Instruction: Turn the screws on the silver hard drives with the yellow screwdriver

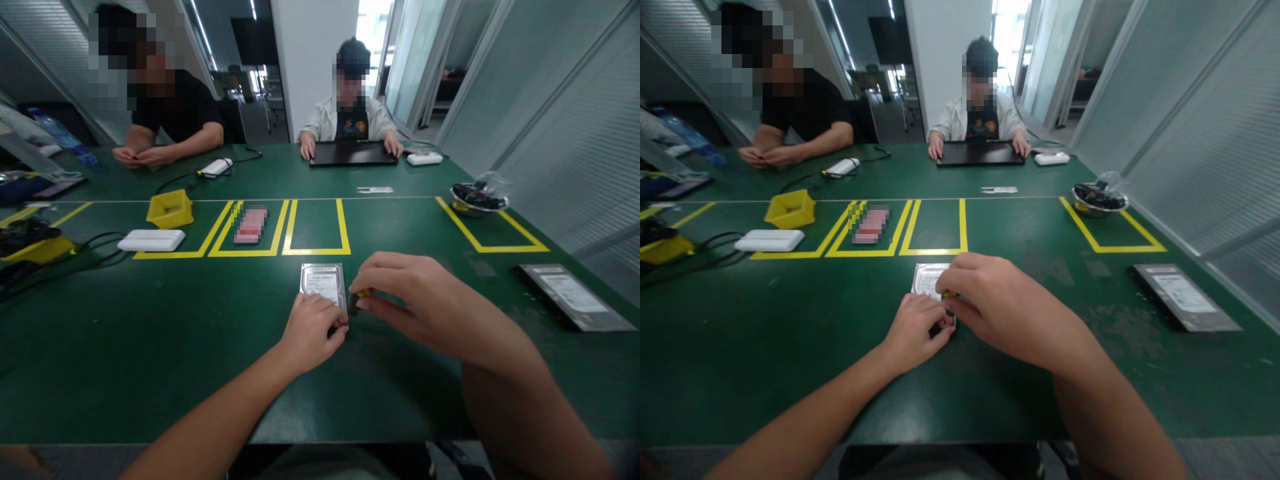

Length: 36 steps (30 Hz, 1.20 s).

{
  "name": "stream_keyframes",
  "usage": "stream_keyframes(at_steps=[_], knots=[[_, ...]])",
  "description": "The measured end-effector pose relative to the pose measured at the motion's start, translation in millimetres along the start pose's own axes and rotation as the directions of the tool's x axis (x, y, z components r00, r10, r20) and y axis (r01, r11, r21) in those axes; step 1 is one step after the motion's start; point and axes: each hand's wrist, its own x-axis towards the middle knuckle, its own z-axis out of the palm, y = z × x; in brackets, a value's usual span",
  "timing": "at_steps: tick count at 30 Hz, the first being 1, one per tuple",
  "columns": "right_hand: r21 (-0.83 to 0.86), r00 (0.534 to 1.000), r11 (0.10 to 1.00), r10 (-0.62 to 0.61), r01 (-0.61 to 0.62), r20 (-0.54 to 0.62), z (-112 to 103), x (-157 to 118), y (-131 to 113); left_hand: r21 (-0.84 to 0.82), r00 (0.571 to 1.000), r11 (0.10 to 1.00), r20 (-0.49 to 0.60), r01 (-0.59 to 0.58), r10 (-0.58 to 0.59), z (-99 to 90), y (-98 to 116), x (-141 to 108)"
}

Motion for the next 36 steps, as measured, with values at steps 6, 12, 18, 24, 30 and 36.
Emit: stream_keyframes(at_steps=[6,12,18,24,30,36], knots=[[-0.016,0.999,1.0,0.021,-0.021,-0.035,3.0,-1.0,2.6,-0.007,1.0,1.0,0.007,0.0,0.001,0.1,-0.8,-1.1],[0.0,1.0,1.0,0.004,-0.004,-0.022,3.5,1.1,1.6,0.0,1.0,1.0,0.01,-0.004,0.004,0.9,-0.6,-1.0],[0.003,1.0,1.0,0.018,-0.018,-0.016,4.7,2.1,0.5,-0.015,1.0,1.0,0.017,0.003,-0.003,1.8,-0.3,-0.8],[-0.017,0.999,0.999,0.032,-0.032,0.0,5.5,0.8,0.7,-0.018,0.999,1.0,0.03,0.016,-0.015,-0.5,-0.4,-0.7],[0.0,1.0,1.0,0.007,-0.007,-0.01,5.0,0.7,-0.1,-0.045,0.999,0.999,0.025,0.023,-0.022,-0.9,-0.5,-1.1],[0.002,1.0,1.0,0.006,-0.006,0.011,5.0,2.0,-1.2,-0.033,1.0,0.999,0.005,0.022,-0.022,0.7,-0.8,-0.6]])
